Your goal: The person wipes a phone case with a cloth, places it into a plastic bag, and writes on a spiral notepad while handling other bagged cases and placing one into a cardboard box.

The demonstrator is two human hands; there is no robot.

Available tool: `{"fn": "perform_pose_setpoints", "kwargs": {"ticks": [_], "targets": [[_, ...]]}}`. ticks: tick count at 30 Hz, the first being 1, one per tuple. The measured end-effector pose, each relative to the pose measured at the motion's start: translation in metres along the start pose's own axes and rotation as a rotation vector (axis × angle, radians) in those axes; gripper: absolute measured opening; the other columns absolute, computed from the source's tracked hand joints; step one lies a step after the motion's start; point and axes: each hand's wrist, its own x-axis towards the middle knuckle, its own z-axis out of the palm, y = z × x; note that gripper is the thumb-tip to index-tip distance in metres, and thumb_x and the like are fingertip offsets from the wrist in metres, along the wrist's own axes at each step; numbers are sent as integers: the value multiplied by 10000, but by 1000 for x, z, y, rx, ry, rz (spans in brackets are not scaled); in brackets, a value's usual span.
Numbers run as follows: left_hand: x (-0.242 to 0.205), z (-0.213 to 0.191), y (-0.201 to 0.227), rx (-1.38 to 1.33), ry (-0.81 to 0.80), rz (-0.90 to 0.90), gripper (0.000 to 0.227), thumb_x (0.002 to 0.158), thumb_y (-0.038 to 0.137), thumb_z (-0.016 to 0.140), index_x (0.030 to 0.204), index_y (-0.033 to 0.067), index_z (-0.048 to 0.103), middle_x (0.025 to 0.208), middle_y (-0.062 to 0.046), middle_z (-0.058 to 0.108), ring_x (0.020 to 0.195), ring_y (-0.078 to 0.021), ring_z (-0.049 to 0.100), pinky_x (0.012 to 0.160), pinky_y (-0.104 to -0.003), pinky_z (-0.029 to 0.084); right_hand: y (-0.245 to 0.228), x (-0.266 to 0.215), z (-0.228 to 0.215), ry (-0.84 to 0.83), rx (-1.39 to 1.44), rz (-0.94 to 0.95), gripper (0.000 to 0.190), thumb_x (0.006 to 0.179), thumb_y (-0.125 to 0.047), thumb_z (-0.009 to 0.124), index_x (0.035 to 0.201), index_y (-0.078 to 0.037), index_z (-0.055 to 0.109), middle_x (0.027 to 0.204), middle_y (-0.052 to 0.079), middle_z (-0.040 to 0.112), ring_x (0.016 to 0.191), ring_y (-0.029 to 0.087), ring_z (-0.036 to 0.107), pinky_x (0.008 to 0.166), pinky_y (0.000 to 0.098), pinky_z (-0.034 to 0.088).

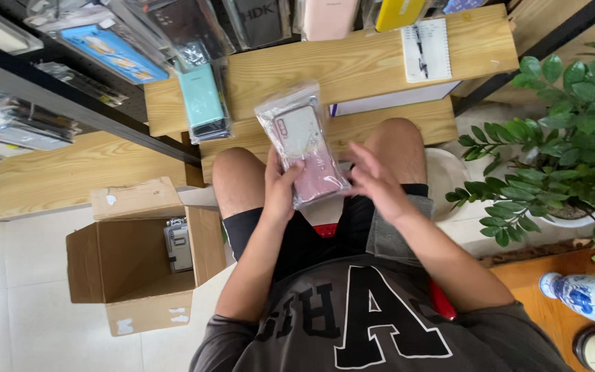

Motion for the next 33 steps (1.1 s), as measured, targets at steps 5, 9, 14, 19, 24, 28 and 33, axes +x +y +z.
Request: {"fn": "perform_pose_setpoints", "kwargs": {"ticks": [5, 9, 14, 19, 24, 28, 33], "targets": [[51, 3, 15, 77, 101, -37, 699, 938, 100, 751, 1570, 30, 461, 1389, -229, 583, 1264, -320, 571, 1100, -514, 467, -28, 34, -113, 353, -519, -303, 338, 1108, -160, 678, 1424, -46, 640, 1312, 160, 649, 1244, 252, 637, 885, 348, 614], [135, 4, 13, 123, 62, 56, 711, 914, 98, 797, 1543, -25, 488, 1368, -262, 591, 1276, -343, 541, 1112, -536, 433, -46, 67, -152, 498, -1075, -474, 307, 1055, -117, 798, 1348, -57, 726, 1329, 154, 622, 1191, 413, 656, 910, 502, 600], [185, 6, 0, 357, 211, 23, 831, 881, 331, 889, 1596, 181, 493, 1435, -199, 664, 1371, -332, 602, 1187, -473, 466, -58, 136, -168, 385, -1495, -451, 735, 918, -133, 878, 1574, -57, 556, 1565, 300, 418, 1460, 557, 369, 1087, 745, 401], [185, -7, 8, 657, 307, 50, 1021, 852, 481, 903, 1683, 274, 346, 1551, -188, 585, 1463, -385, 534, 1245, -530, 417, -72, 184, -179, 223, -1714, -255, 968, 827, -262, 875, 1681, -194, 423, 1744, 211, 265, 1584, 497, 192, 1144, 803, 330], [153, -9, 12, 1007, -40, 132, 1430, 694, 370, 1051, 1744, 295, 82, 1749, -318, 143, 1565, -558, 294, 1277, -591, 379, -50, 195, -198, 514, -2039, -1032, 844, 603, -262, 968, 1425, -338, 791, 1356, 17, 811, 1265, 253, 727, 895, 404, 614], [150, -19, 11, 1118, -106, 125, 1537, 531, 303, 1090, 1738, 330, 140, 1749, -317, 111, 1584, -518, 279, 1311, -513, 357, -38, 181, -212, 519, -2115, -1078, 520, 813, -287, 878, 1314, -414, 818, 1227, -55, 844, 1129, 172, 794, 824, 318, 653], [150, -21, 4, 1152, 6, 318, 1369, 630, 198, 1055, 1723, 283, 236, 1682, -310, 272, 1565, -509, 341, 1301, -514, 381, -33, 134, -212, 565, -1887, -1135, 251, 919, -187, 886, 1094, -367, 864, 1005, -75, 853, 909, 146, 822, 740, 268, 644]]}}
